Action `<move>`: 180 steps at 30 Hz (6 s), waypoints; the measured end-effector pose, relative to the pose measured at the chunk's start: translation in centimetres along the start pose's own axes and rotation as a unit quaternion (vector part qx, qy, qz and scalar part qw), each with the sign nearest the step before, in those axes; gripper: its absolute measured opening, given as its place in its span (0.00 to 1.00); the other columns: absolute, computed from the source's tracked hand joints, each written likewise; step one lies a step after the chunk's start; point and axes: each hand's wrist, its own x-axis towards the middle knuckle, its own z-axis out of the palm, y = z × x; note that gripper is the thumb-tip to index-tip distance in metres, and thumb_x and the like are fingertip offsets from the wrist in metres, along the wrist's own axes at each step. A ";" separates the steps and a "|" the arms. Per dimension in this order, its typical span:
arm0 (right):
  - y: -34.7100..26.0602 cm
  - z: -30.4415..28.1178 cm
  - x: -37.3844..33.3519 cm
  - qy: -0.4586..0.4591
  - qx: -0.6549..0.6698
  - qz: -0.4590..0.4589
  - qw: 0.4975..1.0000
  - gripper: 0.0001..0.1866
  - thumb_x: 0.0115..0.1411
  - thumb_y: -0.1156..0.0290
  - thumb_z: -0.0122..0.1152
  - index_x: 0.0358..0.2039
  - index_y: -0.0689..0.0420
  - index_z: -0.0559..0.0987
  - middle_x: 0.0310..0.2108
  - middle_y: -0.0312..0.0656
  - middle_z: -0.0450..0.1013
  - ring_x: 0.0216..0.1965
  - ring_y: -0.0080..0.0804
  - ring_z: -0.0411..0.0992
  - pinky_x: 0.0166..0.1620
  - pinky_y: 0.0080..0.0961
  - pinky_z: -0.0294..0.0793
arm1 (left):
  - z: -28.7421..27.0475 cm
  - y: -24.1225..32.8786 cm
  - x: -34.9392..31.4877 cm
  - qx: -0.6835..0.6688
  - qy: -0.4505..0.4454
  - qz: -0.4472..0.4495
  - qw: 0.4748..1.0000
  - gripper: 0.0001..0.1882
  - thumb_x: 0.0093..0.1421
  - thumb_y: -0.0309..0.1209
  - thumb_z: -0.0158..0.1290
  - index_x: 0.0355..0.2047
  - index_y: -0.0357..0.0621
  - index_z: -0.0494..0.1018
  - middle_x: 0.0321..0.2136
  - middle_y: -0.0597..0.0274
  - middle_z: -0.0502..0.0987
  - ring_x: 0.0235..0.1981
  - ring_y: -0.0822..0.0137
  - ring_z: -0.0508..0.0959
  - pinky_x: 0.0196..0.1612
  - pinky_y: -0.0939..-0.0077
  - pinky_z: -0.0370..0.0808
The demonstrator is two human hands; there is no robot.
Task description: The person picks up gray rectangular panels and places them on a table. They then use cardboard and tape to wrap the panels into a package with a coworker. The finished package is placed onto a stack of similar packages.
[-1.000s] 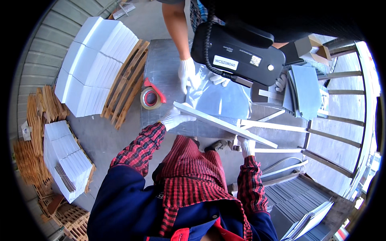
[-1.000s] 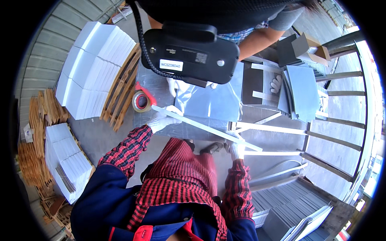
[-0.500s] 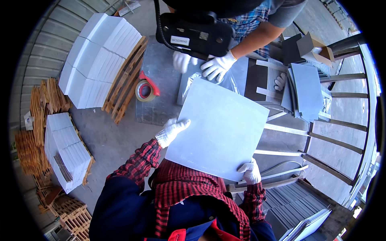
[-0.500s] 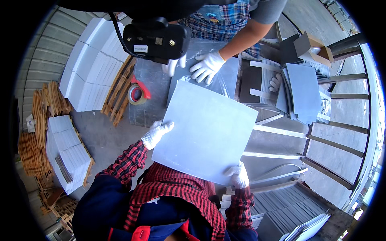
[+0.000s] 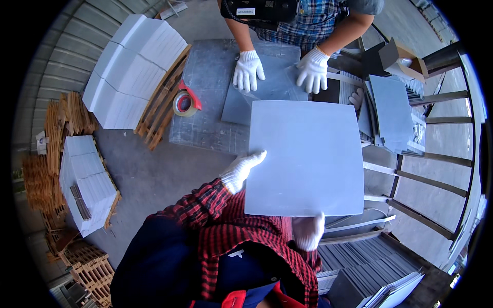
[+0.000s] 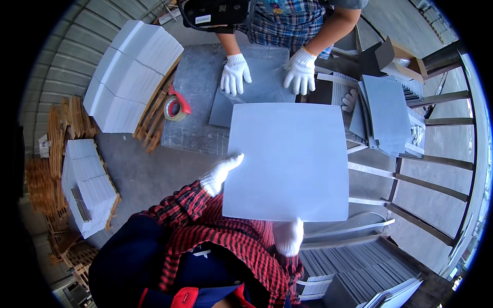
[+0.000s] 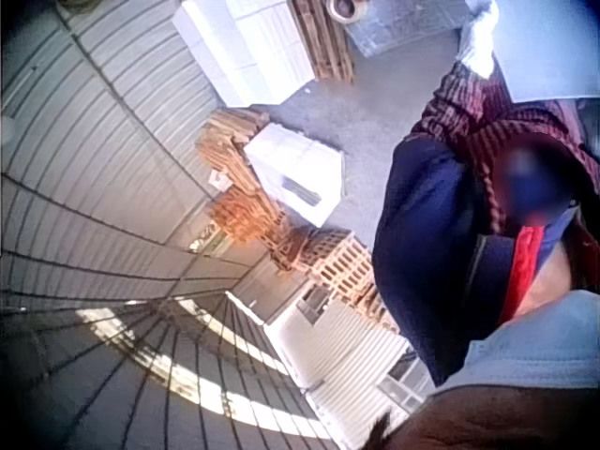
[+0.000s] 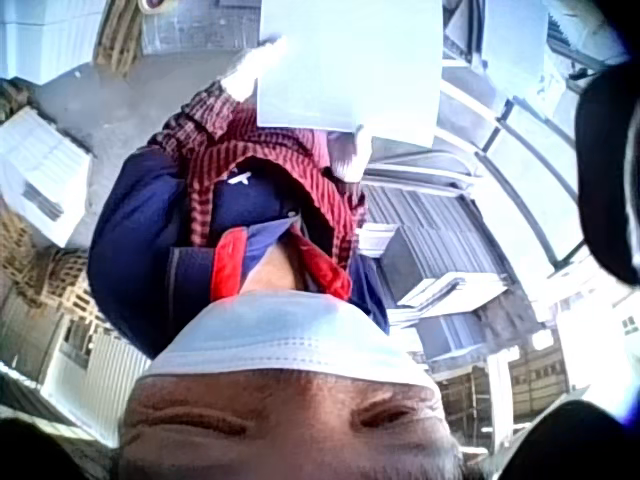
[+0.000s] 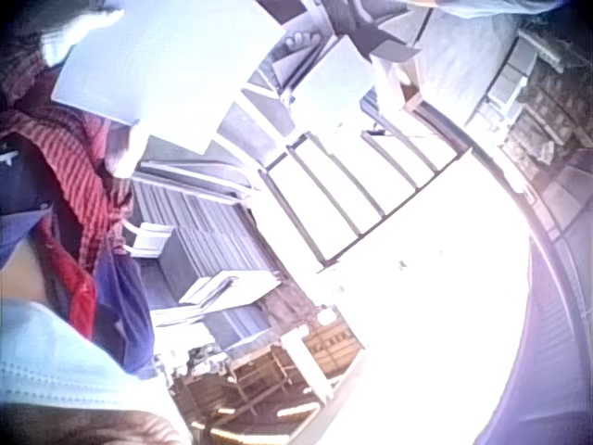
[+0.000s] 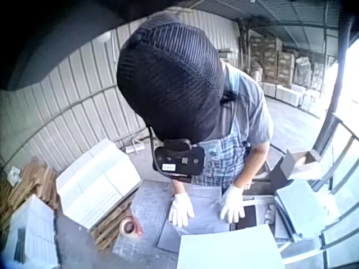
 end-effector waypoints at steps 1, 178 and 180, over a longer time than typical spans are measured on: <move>-0.5 1.4 0.8 0.044 -0.018 0.007 0.999 0.20 0.60 0.61 0.62 0.46 0.63 0.75 0.46 0.42 0.73 0.48 0.37 0.70 0.54 0.38 0.68 | 1.1 -0.1 0.2 0.015 0.005 0.019 1.000 0.17 0.67 0.38 0.55 0.48 0.38 0.76 0.40 0.65 0.80 0.40 0.73 0.80 0.45 0.76 0.78; 26.9 -31.7 -40.4 0.762 -0.152 0.084 0.624 0.31 0.53 0.51 0.64 0.54 0.55 0.78 0.51 0.53 0.75 0.54 0.50 0.72 0.59 0.39 0.70 | 24.9 -37.7 -7.2 0.795 -0.603 0.056 0.001 0.20 0.62 0.45 0.53 0.47 0.44 0.75 0.42 0.50 0.80 0.48 0.53 0.79 0.52 0.63 0.73; 21.2 -34.1 -44.2 0.814 -0.184 -0.028 0.550 0.33 0.53 0.51 0.66 0.55 0.60 0.76 0.53 0.54 0.74 0.54 0.51 0.72 0.59 0.40 0.70 | 29.9 -40.2 -8.5 0.771 -0.628 0.084 0.068 0.19 0.62 0.43 0.53 0.47 0.43 0.75 0.42 0.50 0.79 0.48 0.53 0.79 0.52 0.64 0.73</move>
